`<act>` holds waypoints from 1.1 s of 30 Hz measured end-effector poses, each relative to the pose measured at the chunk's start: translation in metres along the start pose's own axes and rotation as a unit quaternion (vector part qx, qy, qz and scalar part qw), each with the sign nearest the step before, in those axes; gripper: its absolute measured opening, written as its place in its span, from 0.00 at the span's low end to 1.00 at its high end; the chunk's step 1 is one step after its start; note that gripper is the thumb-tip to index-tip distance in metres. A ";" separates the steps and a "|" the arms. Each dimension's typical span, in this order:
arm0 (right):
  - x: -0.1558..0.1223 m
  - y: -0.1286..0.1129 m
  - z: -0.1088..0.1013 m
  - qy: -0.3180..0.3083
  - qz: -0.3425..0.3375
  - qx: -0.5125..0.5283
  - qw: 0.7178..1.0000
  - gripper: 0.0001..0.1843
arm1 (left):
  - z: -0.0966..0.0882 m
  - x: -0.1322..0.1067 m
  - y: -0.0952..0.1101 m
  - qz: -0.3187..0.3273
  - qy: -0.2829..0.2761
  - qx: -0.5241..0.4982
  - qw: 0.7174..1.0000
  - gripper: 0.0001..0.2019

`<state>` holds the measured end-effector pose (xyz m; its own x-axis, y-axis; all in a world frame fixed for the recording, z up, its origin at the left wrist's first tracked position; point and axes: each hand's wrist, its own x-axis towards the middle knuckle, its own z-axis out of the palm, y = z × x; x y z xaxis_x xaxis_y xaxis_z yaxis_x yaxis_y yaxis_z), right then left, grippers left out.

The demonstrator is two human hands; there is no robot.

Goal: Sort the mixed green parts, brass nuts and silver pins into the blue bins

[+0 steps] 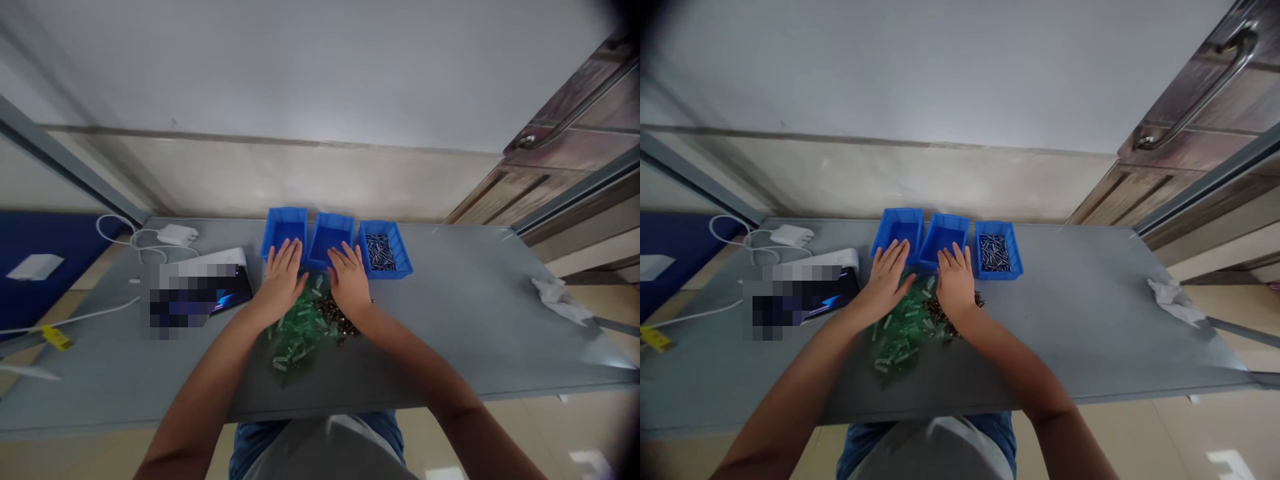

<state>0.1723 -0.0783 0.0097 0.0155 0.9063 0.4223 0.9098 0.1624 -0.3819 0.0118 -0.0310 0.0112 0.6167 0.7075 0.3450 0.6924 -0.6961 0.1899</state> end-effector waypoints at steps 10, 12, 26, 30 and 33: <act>0.010 0.028 0.007 0.002 -0.033 0.029 0.999 0.24 | 0.032 0.015 -0.020 0.012 0.016 -0.014 1.000 0.15; 0.012 0.030 0.005 0.005 -0.036 0.041 0.999 0.23 | 0.031 0.017 -0.018 0.024 0.013 -0.029 0.999 0.15; -0.054 0.092 -0.048 0.006 0.084 -0.059 0.995 0.07 | -0.019 -0.024 0.035 0.047 -0.084 -0.233 0.968 0.15; -0.067 0.087 -0.055 0.022 0.070 -0.011 0.997 0.04 | -0.025 -0.014 0.045 0.013 -0.135 -0.306 0.942 0.11; -0.077 0.078 -0.064 0.012 0.045 0.023 0.999 0.04 | -0.024 0.006 0.058 -0.005 -0.183 -0.347 0.920 0.11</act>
<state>0.2687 -0.1601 -0.0002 0.1071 0.9083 0.4043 0.8843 0.0989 -0.4564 0.0466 -0.0697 0.0466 0.7844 0.6195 0.0317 0.3714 -0.5099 0.7759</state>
